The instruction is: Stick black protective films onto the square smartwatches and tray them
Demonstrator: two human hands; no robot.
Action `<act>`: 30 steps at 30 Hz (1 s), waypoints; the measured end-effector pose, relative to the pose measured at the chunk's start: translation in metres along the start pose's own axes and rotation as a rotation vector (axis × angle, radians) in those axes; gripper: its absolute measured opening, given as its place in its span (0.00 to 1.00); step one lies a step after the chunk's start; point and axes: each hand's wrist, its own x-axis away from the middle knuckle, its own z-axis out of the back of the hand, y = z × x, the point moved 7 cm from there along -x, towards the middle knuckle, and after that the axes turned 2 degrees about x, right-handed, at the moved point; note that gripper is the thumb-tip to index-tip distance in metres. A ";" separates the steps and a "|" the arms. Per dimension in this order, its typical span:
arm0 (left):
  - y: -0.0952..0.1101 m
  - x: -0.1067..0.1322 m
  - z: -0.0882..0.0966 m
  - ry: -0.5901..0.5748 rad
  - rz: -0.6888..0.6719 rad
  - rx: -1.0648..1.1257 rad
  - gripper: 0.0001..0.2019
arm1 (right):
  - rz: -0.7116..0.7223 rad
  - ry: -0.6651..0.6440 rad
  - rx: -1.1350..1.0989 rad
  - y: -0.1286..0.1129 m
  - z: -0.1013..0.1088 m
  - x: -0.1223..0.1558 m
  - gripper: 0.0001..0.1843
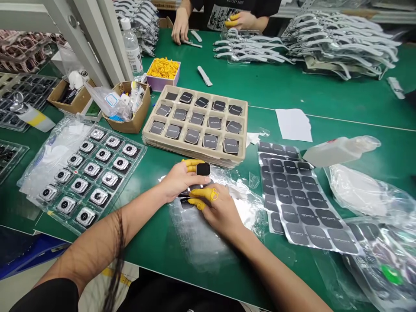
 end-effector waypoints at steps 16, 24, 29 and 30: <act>0.029 0.002 0.005 0.003 -0.212 -0.111 0.29 | 0.232 0.113 0.245 -0.018 0.016 0.000 0.17; -0.002 0.002 0.001 0.037 -0.065 -0.089 0.30 | 0.124 0.052 0.186 -0.014 0.019 0.004 0.13; -0.007 0.002 -0.002 0.012 -0.135 -0.310 0.30 | -0.159 -0.059 -0.494 0.010 0.064 0.006 0.06; -0.007 0.003 -0.003 -0.003 -0.149 -0.375 0.29 | -0.302 -0.057 -0.584 0.022 0.068 0.007 0.07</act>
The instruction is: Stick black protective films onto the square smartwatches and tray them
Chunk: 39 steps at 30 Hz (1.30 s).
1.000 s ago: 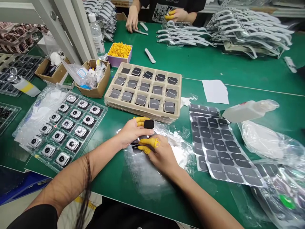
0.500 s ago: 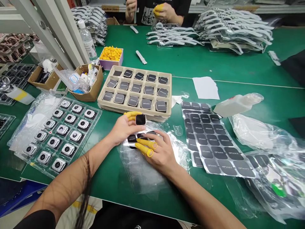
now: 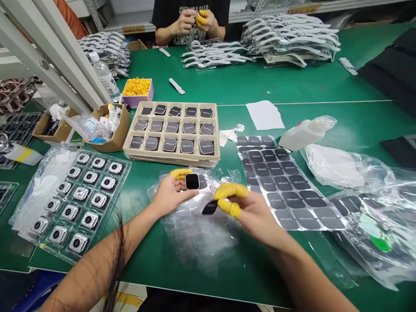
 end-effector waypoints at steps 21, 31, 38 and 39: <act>0.008 0.010 -0.010 -0.006 -0.211 -0.521 0.24 | -0.496 0.259 -0.371 0.063 -0.011 -0.010 0.20; 0.014 0.009 -0.014 0.000 -0.205 -0.598 0.24 | -0.568 0.275 -0.395 0.069 -0.013 -0.007 0.23; 0.012 0.009 -0.012 -0.014 -0.236 -0.605 0.25 | -0.550 0.282 -0.366 0.068 -0.012 -0.008 0.23; 0.011 0.009 -0.012 -0.014 -0.240 -0.612 0.25 | -0.548 0.286 -0.370 0.068 -0.012 -0.008 0.23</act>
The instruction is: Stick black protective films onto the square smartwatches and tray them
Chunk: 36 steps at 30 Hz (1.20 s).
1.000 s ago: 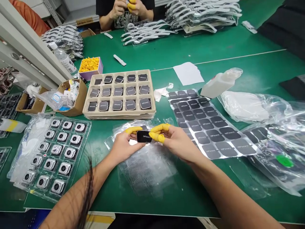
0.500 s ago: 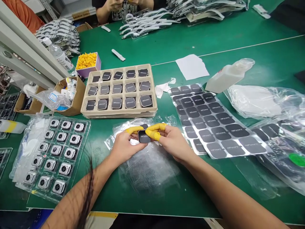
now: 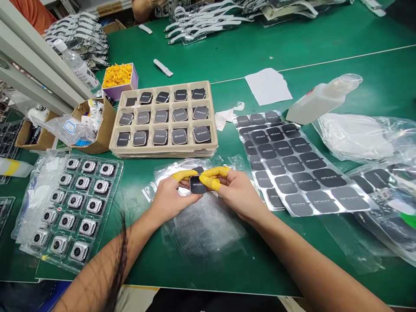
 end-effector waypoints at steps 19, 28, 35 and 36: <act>0.000 0.001 -0.001 -0.010 0.010 0.019 0.25 | 0.011 -0.009 0.018 -0.002 -0.002 0.000 0.18; -0.001 0.002 -0.001 0.002 -0.002 0.001 0.23 | 0.268 0.079 0.430 -0.022 0.003 0.013 0.22; -0.008 0.000 -0.002 -0.040 0.079 0.153 0.26 | 0.718 0.410 0.887 -0.060 0.036 0.031 0.18; -0.008 0.000 -0.002 -0.038 0.078 0.165 0.26 | 0.787 0.342 0.930 -0.060 0.030 0.031 0.20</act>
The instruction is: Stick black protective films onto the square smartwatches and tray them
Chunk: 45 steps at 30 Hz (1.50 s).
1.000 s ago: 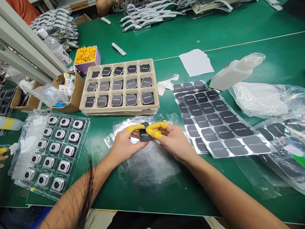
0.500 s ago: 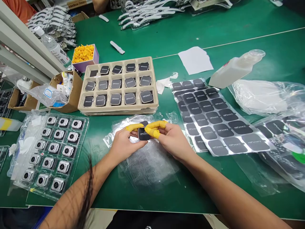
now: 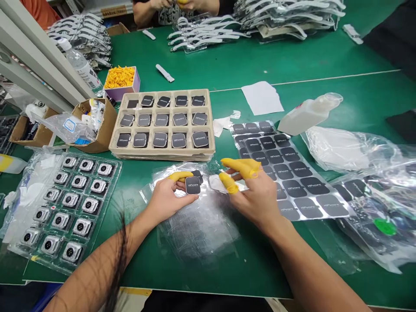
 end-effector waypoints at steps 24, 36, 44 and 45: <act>0.050 0.013 0.085 0.292 -0.125 0.269 0.30 | 0.377 -0.158 0.041 -0.030 -0.059 0.033 0.32; 0.107 -0.170 0.231 0.086 0.065 -0.978 0.39 | 0.406 -0.235 0.111 -0.040 -0.064 0.032 0.18; 0.096 0.041 0.186 0.446 0.097 -1.079 0.25 | 0.371 -0.270 0.064 -0.041 -0.065 0.031 0.18; 0.082 0.080 0.180 0.578 0.133 -1.132 0.24 | 0.385 -0.262 0.060 -0.041 -0.064 0.032 0.18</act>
